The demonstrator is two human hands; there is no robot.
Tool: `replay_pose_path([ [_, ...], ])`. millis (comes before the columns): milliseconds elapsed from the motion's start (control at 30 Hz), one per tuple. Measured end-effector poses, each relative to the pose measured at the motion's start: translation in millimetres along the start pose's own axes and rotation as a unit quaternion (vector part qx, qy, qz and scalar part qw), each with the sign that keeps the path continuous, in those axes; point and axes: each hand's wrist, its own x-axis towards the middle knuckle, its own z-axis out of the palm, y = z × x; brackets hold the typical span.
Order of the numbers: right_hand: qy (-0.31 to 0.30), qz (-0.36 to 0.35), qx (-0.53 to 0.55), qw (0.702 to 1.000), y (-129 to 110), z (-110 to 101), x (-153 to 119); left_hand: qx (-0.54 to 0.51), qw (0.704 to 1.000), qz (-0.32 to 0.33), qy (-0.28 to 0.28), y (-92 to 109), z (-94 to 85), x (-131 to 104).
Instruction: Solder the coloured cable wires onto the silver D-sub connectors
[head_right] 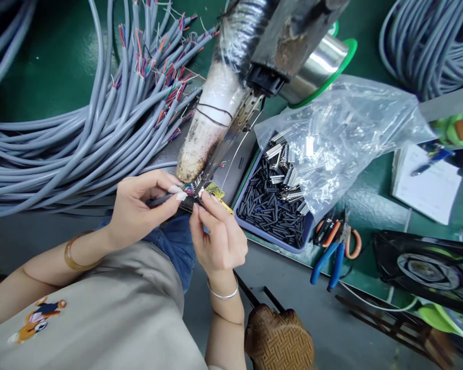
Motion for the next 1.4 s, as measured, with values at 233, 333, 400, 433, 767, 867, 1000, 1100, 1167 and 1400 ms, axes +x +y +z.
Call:
replay_pose_path([
  [233, -0.008, -0.006, -0.009, 1.0, 2, -4, -5, 0.013, 1.0, -0.005, -0.02, 0, 1.5, -4],
  [333, -0.01, -0.009, -0.004, 1.0, 2, -4, -6, 0.014, 1.0, -0.005, -0.021, 0, 2.2, -4],
  [400, -0.011, -0.011, 0.0, 1.0, 3, -4, -7, 0.016, 1.0, -0.001, -0.022, -1, 2.6, -5],
  [433, -0.01, -0.013, 0.002, 1.0, 3, -4, -7, 0.018, 1.0, 0.0, -0.021, -1, 2.7, -5],
  [767, -0.013, 0.006, 0.049, 0.999, 6, -8, -10, 0.056, 0.998, 0.014, -0.027, -7, 2.3, -13],
  [867, -0.006, 0.018, 0.079, 0.997, 8, -6, -15, 0.065, 0.997, 0.011, -0.028, -6, 1.2, -16],
  [1000, 0.031, 0.068, 0.13, 0.989, 10, -12, -10, 0.075, 0.996, 0.018, -0.033, -6, -0.4, -23],
  [1100, 0.025, 0.111, 0.232, 0.966, 3, -34, 6, 0.105, 0.991, 0.082, -0.023, -7, -2.1, -28],
  [1167, -0.026, 0.109, 0.306, 0.945, -6, -51, 14, 0.106, 0.99, 0.086, -0.02, -7, -3.7, -30],
  [1400, -0.071, 0.144, 0.098, 0.982, -25, -51, -2, -0.142, 0.961, -0.208, -0.111, 11, -13.6, -24],
])
